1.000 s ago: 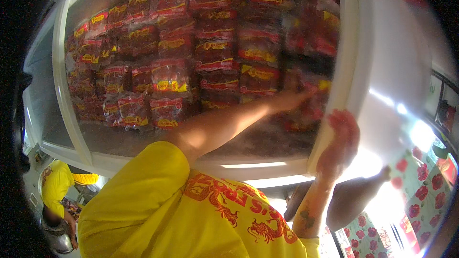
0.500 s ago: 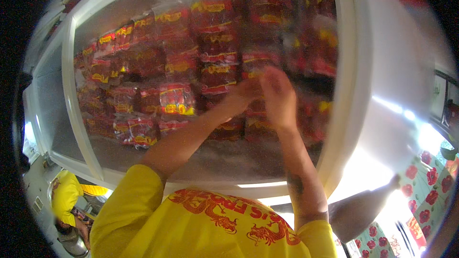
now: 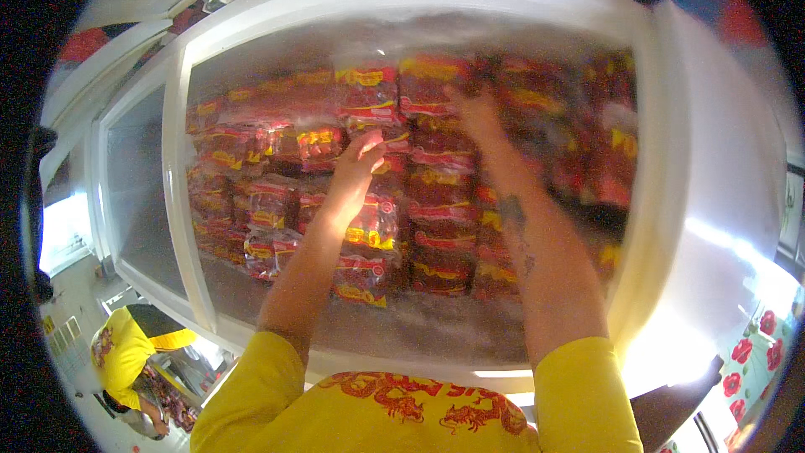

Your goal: The person opens a chest freezer and stacks vacuum-sealed packages of frozen meat inside. They repeatedly pick up packages, arrange them in neat rows, and adjust the stack to fit more items. The person closes and reopens the freezer lid multiple times during the process.

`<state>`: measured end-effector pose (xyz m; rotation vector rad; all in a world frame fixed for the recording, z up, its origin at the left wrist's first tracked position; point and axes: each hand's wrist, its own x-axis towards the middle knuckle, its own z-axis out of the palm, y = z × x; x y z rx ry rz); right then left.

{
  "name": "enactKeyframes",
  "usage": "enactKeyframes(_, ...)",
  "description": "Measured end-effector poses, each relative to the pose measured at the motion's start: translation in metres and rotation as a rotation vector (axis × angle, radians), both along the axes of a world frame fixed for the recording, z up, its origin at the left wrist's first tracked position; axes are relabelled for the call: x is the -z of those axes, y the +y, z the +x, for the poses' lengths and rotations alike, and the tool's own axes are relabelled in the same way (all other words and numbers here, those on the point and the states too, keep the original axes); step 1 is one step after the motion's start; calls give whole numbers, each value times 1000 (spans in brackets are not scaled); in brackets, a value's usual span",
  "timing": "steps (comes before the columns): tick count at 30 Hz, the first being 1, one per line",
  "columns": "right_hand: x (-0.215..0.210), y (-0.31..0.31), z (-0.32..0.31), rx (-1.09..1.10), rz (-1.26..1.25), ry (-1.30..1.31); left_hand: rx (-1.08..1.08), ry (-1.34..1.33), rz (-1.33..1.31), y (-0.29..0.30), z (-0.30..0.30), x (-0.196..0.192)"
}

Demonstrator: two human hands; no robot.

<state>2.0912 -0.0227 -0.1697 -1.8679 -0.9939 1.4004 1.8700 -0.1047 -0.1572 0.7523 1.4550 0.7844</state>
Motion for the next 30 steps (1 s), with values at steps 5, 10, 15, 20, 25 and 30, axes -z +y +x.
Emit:
enactKeyframes(5,18,31,3,-9,92,125,-81,223,153,21,-29,31)
enactKeyframes(10,15,48,-3,55,19,143,-71,542,133,78,-63,79)
enactKeyframes(15,29,47,10,131,23,186,105,915,38,109,-42,55)
enactKeyframes(20,5,40,5,-54,75,203,-13,436,-37,115,-59,72)
enactKeyframes(25,34,45,17,-32,190,37,7,135,19,114,-52,63)
enactKeyframes(30,1,42,-7,19,89,-73,-122,60,34,106,-55,74)
